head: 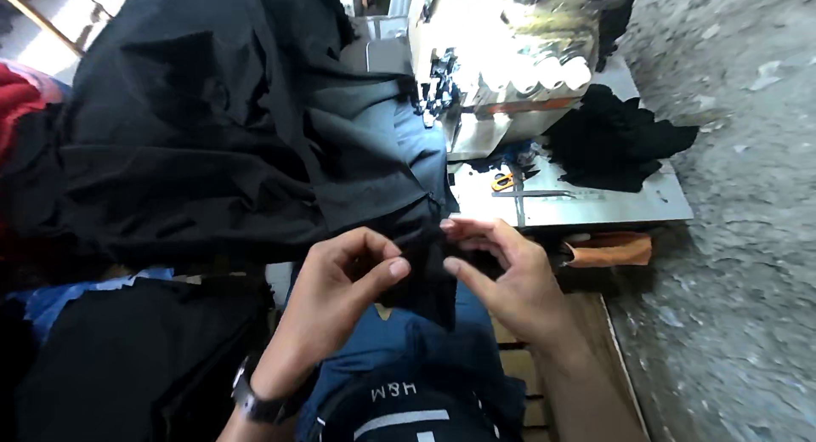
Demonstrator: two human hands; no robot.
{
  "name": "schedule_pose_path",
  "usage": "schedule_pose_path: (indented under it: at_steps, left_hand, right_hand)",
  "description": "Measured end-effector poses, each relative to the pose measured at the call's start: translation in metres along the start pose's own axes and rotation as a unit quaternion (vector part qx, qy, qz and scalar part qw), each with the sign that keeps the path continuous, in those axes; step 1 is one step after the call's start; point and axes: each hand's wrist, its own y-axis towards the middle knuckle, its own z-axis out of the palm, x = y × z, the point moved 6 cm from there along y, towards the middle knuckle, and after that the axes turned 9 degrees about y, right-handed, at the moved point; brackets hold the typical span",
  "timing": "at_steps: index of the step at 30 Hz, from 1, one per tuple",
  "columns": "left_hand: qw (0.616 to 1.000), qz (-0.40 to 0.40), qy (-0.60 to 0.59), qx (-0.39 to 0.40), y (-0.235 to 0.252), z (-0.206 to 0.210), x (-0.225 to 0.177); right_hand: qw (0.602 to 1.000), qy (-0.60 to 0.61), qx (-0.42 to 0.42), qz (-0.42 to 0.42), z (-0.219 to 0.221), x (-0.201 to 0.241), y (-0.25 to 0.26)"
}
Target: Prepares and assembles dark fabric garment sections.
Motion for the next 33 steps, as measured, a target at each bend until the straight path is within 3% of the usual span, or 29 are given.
schedule_pose_path:
  at_steps: [1,4,8,11,13,15,19,21,24,27,30,32,33]
  left_hand:
    - [1.0,0.014,0.001,-0.02,-0.001,0.001,-0.009]
    - [0.996,0.054,0.024,-0.06,0.001,0.019,-0.03]
    - [0.982,0.149,0.039,-0.108,0.005,0.005,-0.036]
    - [0.997,0.066,-0.035,-0.032,0.005,-0.009,0.001]
    - [0.99,0.013,-0.141,0.013,-0.003,0.002,0.019]
    - [0.988,0.026,-0.15,-0.003,-0.008,0.003,0.018]
    - [0.991,0.094,0.058,-0.069,-0.01,-0.017,-0.003]
    - [0.985,0.124,0.095,-0.068,-0.012,-0.03,-0.018]
    - [0.99,0.115,0.076,0.027,-0.018,-0.037,-0.033]
    - [0.993,0.083,0.037,0.07,-0.021,-0.038,-0.03]
    - [0.995,0.069,-0.005,0.072,-0.019,-0.038,-0.028]
    - [0.994,0.068,-0.047,0.077,-0.017,-0.033,-0.03]
    - [0.992,0.07,-0.065,0.08,-0.016,-0.031,-0.032]
  right_hand:
    - [0.999,-0.015,-0.018,-0.028,0.004,0.007,-0.004]
    - [0.992,0.097,-0.016,-0.081,0.042,0.029,-0.013]
    - [0.961,0.235,-0.137,-0.051,0.044,0.028,0.008]
    - [0.932,0.353,-0.088,0.005,0.04,0.021,0.017]
    - [0.929,0.364,-0.067,0.034,0.038,0.018,0.019]
    - [0.949,0.311,-0.049,0.017,0.033,0.019,0.022]
    - [0.984,0.165,-0.019,-0.057,0.015,0.026,0.023]
    - [0.989,0.053,-0.049,-0.129,0.001,0.033,0.023]
    - [0.952,-0.162,-0.122,-0.228,-0.014,0.051,0.02]
    - [0.922,-0.221,-0.099,-0.301,-0.014,0.062,0.021]
    - [0.957,-0.095,0.015,-0.274,-0.002,0.058,0.025]
    - [0.971,0.12,0.123,-0.168,0.01,0.049,0.024]
    - [0.954,0.236,0.158,-0.098,0.016,0.047,0.021]
